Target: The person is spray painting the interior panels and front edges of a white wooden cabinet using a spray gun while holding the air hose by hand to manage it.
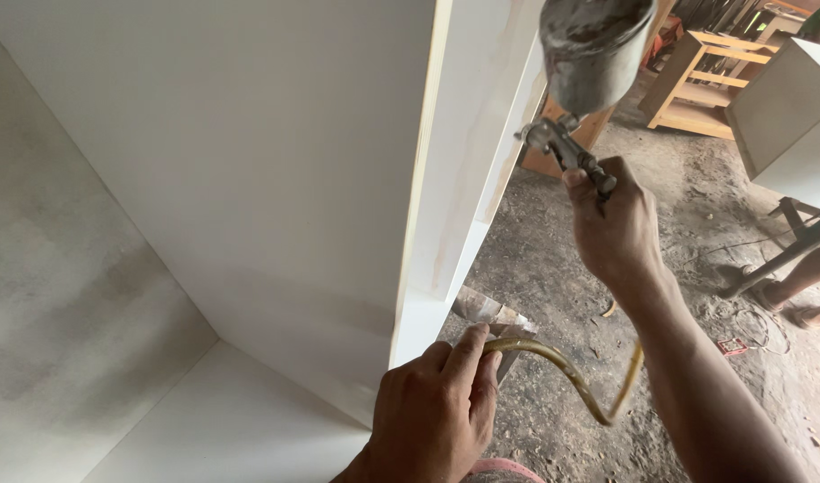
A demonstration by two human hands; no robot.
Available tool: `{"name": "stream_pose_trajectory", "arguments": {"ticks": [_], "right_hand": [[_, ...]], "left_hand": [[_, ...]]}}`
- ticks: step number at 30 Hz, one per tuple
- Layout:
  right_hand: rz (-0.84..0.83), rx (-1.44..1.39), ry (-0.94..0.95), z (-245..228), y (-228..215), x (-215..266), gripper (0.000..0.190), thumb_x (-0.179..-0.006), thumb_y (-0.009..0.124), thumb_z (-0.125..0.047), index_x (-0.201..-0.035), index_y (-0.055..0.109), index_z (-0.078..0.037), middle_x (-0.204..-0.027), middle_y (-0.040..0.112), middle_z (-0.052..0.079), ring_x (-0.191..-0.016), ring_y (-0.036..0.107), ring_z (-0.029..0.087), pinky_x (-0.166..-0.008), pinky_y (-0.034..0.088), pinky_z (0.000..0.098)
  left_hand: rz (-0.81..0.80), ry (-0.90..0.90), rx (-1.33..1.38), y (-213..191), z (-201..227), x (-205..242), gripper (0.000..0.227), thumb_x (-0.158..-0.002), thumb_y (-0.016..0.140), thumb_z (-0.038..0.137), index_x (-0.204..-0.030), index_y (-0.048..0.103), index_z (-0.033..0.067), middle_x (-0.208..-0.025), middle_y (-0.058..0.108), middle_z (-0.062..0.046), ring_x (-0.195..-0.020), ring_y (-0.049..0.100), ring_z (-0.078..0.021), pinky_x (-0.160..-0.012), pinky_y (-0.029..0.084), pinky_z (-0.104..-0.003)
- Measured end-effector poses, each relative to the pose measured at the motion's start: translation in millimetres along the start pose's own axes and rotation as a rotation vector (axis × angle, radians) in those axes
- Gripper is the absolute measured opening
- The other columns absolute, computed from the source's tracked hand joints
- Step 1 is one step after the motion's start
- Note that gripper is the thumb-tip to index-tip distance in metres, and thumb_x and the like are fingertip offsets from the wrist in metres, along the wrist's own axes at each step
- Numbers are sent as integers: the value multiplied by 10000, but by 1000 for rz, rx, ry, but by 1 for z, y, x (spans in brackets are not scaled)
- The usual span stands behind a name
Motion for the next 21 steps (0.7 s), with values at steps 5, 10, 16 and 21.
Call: {"name": "stream_pose_trajectory", "arguments": {"ticks": [5,10,16,21], "right_hand": [[-65,43,59,-6,-8,0,360,-1112,473,-372,-946,533,-59,-571,508,17,-414,420,130,-367,361,322],[114,18,-124,2,-6,-28,323,-1163,467,-332,-1000,532,-62,-632,499,-8,-447,423,110,-373,362,303],[213,-28,-224,0,-18,-48,368,-1227,496,-356,-1016,520,-56,-686,522,6,-556,481,109,-474,392,305],[273,-105,-235,-10,-29,-64,371,-1232,504,-387,-1065,522,-56,-751,571,25,-607,521,118,-521,419,311]], "left_hand": [[11,13,3,2,0,-1,398,-975,669,181,-1276,638,-78,-634,674,-162,-456,687,-235,-363,530,-355],[32,19,-1,4,-1,-3,382,-986,661,179,-1269,640,-77,-662,681,-170,-494,703,-245,-385,541,-363],[41,16,2,3,-2,-1,384,-987,656,170,-1283,632,-74,-665,684,-175,-499,704,-250,-399,544,-370],[21,-13,-20,5,-2,-4,386,-986,656,180,-1286,630,-62,-652,675,-175,-483,694,-254,-394,535,-376]]}}
Point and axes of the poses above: each hand's wrist, its own x-axis away from the middle knuckle, its own y-axis out of the palm, z = x × y, the point moved 2 cm from there along -x, towards the middle knuckle
